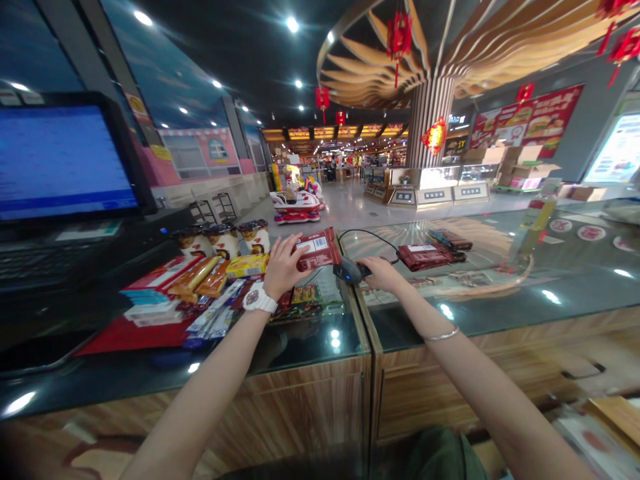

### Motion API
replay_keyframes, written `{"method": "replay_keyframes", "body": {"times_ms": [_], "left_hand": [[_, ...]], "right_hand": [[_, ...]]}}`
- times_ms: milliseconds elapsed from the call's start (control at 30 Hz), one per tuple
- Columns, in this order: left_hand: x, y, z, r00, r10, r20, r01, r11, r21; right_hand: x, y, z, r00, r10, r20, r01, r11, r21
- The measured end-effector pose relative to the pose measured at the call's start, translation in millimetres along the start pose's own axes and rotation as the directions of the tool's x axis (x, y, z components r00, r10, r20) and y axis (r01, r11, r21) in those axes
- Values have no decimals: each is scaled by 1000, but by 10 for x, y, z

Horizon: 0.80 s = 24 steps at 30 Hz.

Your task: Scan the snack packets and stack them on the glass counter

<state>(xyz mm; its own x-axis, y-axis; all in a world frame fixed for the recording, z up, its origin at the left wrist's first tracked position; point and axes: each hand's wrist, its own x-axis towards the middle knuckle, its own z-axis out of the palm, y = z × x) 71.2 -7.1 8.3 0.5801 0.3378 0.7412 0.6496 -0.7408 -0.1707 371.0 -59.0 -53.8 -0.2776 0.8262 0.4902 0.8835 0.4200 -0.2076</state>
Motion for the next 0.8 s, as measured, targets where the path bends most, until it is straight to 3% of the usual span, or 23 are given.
{"method": "replay_keyframes", "body": {"times_ms": [333, 533, 800], "left_hand": [[-12, -21, -36, 996, -72, -53, 74, 997, 31], [-36, -99, -19, 987, -141, -81, 145, 989, 40], [-47, -95, 23, 994, -98, -49, 101, 993, 64]], "right_hand": [[-57, -231, -130, 999, 44, 6, -42, 980, -196], [-41, -281, -194, 990, -45, -130, 31, 994, -106], [-87, -387, -269, 956, 1, -292, 1, 1000, 6]]}}
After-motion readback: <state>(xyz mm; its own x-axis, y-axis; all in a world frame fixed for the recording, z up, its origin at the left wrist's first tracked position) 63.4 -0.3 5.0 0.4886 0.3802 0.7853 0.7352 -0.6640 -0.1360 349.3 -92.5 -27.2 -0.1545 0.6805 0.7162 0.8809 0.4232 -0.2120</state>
